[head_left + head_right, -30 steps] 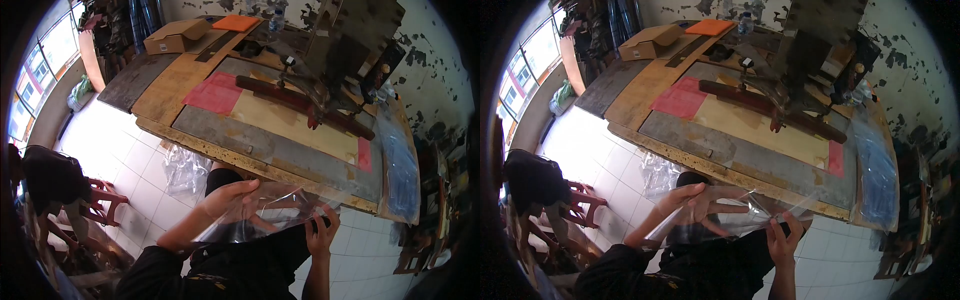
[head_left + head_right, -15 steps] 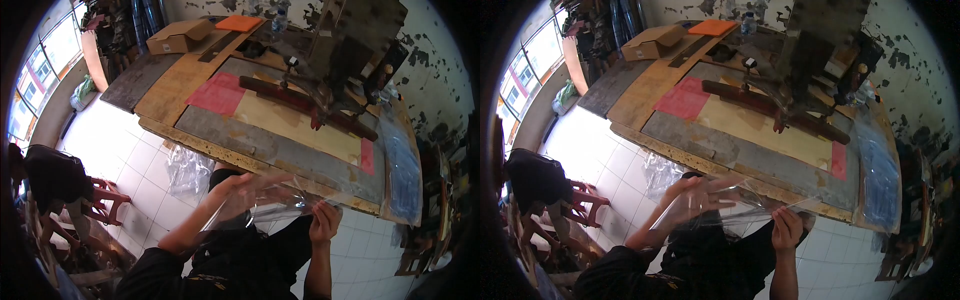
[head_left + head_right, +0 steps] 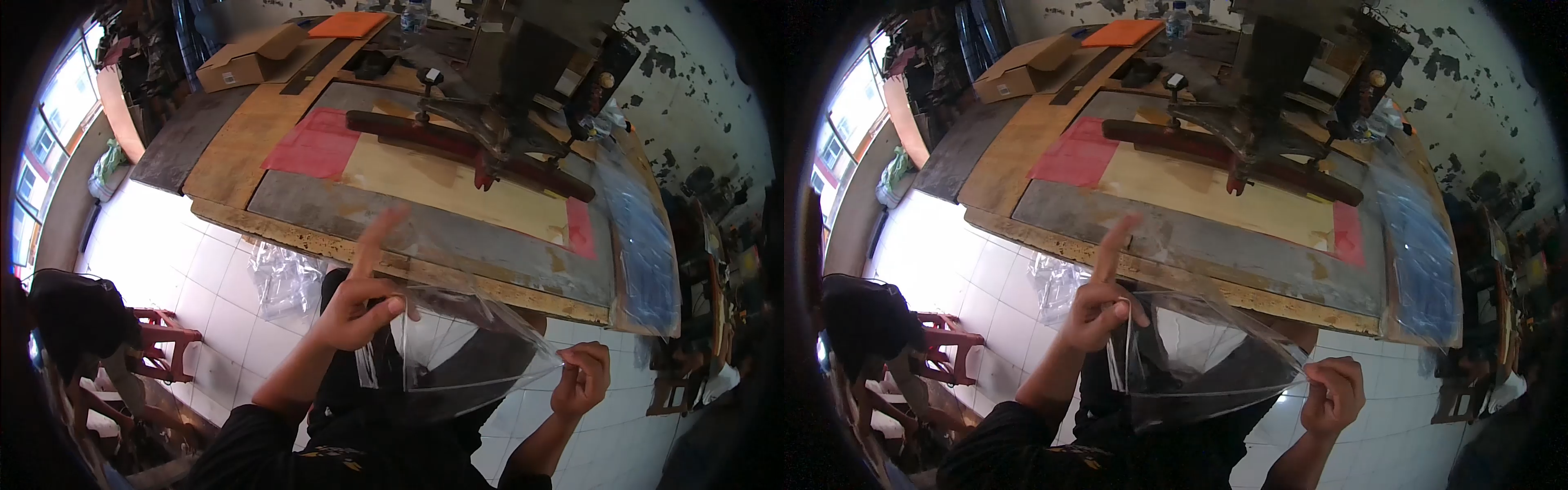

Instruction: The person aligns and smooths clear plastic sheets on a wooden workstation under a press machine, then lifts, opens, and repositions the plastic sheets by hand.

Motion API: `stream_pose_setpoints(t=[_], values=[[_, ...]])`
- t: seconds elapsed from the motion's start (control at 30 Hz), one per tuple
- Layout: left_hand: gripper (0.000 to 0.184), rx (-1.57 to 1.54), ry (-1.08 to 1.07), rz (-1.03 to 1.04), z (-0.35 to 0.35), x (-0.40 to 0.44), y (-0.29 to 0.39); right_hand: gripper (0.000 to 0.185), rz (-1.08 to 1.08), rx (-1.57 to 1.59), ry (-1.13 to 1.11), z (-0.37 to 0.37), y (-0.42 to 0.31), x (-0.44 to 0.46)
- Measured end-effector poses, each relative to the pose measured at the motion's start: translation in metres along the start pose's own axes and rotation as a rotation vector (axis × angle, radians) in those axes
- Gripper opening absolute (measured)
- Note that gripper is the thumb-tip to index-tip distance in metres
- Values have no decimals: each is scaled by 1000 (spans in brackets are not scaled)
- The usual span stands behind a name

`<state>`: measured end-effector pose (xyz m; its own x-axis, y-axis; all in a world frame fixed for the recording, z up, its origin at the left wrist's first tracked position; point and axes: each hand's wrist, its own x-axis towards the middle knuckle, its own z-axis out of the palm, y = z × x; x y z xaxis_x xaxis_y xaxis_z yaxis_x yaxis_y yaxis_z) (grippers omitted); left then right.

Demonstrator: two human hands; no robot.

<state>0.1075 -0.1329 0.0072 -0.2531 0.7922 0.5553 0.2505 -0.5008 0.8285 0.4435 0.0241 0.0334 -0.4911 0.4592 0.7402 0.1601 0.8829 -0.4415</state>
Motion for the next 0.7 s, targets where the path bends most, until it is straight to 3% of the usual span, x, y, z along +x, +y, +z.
stream_pose_setpoints(t=[0.07, 0.13, 0.2, 0.23, 0.27, 0.33, 0.4, 0.47, 0.57, 0.67, 0.7], values=[[26, 235, 77, 141, 3, 8, 7, 8, -26, -23, -3, -8, 3, 5], [19, 352, 125, 231, 3, 17, 12, 11, 100, 20, 23, -16, 6, 7], [12, 340, -345, 229, -6, 23, 6, 4, 92, 49, -51, -22, 19, 3], [12, 334, -349, 232, -1, 21, 6, 2, 216, 194, -10, -19, 25, -2], [17, 315, -325, 103, 8, 17, 8, 3, 338, 338, 34, -18, 31, -6], [21, 287, -302, -19, 22, 22, 10, 6, 322, 353, -8, -25, 43, -12], [21, 310, -213, 195, 34, 32, 18, 5, 442, 542, 21, -28, 46, -18], [17, 276, -186, 268, 46, 36, 21, 6, 506, 557, 40, -28, 44, -21], [22, 476, -92, 445, 63, 27, 19, 6, 580, 559, 65, -26, 36, -20], [14, 445, 47, 374, 69, 23, 24, 7, 557, 525, 84, -29, 23, -17], [9, 458, 157, 461, 70, 27, 29, 8, 509, 519, 34, -31, 18, -15]])
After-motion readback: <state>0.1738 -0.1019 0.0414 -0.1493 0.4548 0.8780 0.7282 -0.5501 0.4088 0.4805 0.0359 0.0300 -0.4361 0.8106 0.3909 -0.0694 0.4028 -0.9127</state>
